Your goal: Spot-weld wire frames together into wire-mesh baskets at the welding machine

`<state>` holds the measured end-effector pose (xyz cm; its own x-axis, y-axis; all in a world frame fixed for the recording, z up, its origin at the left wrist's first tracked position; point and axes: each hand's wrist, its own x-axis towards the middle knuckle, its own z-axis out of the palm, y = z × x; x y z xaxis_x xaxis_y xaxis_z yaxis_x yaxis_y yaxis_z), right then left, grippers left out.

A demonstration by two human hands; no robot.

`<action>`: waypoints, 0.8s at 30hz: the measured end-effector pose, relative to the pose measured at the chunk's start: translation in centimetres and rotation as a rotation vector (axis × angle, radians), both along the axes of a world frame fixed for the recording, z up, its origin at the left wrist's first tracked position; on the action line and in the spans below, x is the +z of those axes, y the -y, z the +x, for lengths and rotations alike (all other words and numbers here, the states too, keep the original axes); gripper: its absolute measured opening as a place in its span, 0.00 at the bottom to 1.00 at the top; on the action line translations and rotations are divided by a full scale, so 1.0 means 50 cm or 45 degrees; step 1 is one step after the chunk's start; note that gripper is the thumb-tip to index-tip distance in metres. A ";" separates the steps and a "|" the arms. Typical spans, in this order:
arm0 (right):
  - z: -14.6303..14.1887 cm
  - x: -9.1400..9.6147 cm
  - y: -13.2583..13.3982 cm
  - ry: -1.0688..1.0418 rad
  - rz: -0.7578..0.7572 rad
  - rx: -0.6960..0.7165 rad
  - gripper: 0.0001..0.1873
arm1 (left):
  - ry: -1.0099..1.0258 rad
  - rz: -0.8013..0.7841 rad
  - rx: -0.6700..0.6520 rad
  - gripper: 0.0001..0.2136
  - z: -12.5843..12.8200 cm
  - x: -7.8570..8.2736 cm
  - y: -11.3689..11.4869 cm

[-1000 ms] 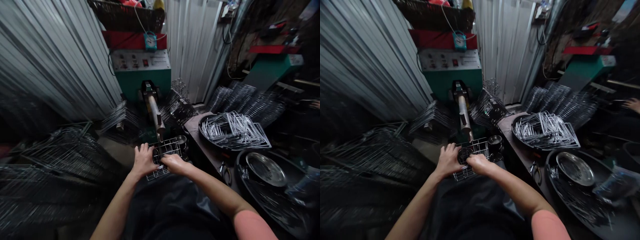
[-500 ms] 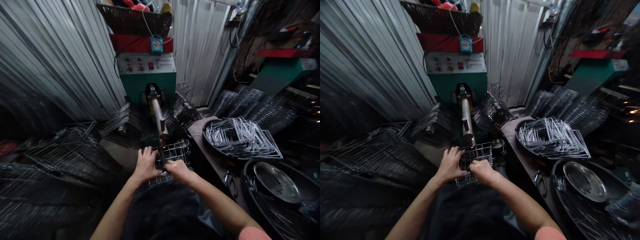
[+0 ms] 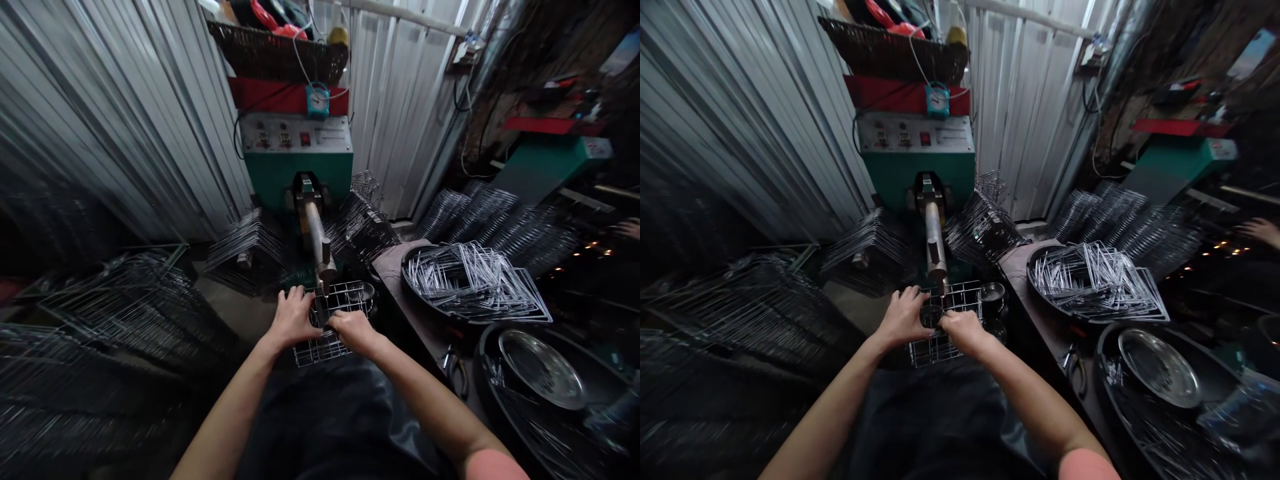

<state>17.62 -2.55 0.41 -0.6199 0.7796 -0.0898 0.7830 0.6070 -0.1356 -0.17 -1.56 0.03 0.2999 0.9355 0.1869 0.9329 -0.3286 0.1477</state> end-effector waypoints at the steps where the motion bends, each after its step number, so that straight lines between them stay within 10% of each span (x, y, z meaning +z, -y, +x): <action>1: 0.000 0.000 0.000 -0.005 0.006 -0.001 0.15 | 0.011 -0.020 -0.005 0.32 0.000 0.003 -0.001; 15: -0.011 -0.022 -0.039 -0.107 0.092 -0.158 0.16 | -0.018 -0.091 0.152 0.31 0.005 0.005 -0.055; 24: 0.045 -0.105 0.014 -1.095 0.088 -0.545 0.13 | 0.015 -0.073 0.185 0.35 -0.004 0.000 -0.086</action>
<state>19.86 -3.27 -4.84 -0.1137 0.9416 0.3171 0.5894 0.3208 -0.7414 -0.36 2.73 0.00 0.1586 0.9781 0.1348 0.9680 -0.1810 0.1739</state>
